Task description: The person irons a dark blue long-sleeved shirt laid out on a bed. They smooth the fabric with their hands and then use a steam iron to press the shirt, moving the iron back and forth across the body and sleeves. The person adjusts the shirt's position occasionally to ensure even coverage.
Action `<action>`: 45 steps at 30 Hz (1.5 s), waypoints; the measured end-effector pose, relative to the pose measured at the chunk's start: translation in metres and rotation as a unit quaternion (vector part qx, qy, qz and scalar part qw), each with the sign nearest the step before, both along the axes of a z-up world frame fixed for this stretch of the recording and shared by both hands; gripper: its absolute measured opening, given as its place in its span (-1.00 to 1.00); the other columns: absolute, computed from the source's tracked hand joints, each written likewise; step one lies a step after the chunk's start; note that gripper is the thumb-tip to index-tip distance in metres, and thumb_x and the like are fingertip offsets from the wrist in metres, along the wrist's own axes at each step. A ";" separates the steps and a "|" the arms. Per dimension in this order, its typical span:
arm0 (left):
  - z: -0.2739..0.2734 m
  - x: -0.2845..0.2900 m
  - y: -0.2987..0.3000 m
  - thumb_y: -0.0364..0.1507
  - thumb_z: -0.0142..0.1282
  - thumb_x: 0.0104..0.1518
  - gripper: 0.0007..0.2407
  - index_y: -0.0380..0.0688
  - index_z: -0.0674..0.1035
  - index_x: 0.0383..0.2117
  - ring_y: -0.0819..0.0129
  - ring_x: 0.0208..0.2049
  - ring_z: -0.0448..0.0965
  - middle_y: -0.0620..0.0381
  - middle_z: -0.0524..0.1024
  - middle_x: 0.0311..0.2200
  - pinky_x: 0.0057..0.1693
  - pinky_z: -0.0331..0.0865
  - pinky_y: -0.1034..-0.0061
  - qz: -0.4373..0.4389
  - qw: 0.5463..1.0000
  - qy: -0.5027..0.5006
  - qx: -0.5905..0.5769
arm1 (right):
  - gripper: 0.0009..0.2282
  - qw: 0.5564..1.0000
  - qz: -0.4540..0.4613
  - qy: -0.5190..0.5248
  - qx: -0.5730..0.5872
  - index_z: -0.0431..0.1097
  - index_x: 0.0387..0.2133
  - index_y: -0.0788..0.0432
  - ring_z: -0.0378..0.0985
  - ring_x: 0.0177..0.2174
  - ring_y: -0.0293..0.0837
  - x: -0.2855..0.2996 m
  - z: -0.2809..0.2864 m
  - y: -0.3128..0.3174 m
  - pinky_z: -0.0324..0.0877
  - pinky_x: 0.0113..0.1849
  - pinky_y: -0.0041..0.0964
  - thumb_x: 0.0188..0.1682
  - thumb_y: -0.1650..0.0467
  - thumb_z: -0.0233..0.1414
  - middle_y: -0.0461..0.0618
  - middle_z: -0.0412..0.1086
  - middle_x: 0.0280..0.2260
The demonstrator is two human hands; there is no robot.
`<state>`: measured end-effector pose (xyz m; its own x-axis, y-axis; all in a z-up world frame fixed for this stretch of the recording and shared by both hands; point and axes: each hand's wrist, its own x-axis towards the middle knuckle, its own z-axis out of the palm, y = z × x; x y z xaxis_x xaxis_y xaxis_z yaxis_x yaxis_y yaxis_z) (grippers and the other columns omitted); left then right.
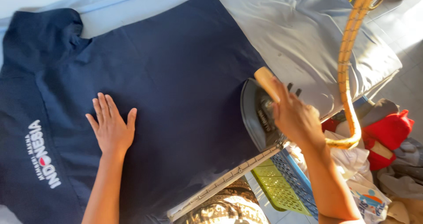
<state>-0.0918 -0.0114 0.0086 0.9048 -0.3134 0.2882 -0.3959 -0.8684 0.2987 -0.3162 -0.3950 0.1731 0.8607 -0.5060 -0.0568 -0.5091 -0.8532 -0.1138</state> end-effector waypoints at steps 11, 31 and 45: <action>0.010 -0.001 -0.003 0.03 -0.17 0.30 -0.35 -0.17 0.22 0.41 -0.29 0.44 -0.14 -0.24 0.02 0.44 0.33 -0.26 -0.40 0.006 1.000 -0.012 -0.007 | -0.46 0.955 0.200 -0.077 0.206 0.25 0.23 -0.23 0.67 -0.46 -0.09 0.077 0.002 -0.075 0.49 -0.30 -0.10 -0.08 0.17 0.16 -0.02 0.61 -0.34; -0.002 0.036 0.006 0.16 -0.27 0.20 -0.30 0.05 0.15 0.41 -0.08 0.47 -0.25 -0.07 -0.13 0.46 0.33 -0.41 -0.42 0.078 0.995 0.035 0.044 | -0.66 0.966 0.090 -0.241 -0.006 0.45 0.14 -0.19 0.60 -0.27 0.22 0.193 -0.034 -0.032 0.45 -0.26 0.14 0.06 0.25 0.13 0.08 0.57 -0.27; 0.026 0.092 0.015 0.22 -0.17 0.09 -0.24 0.08 0.22 0.38 0.00 0.46 -0.26 0.02 -0.03 0.43 0.33 -0.43 -0.39 0.025 0.998 0.033 0.043 | -0.54 0.919 0.320 -0.160 0.165 0.42 0.11 -0.32 0.63 -0.45 -0.03 0.244 -0.022 -0.050 0.51 -0.33 -0.10 -0.12 0.26 0.23 -0.03 0.62 -0.15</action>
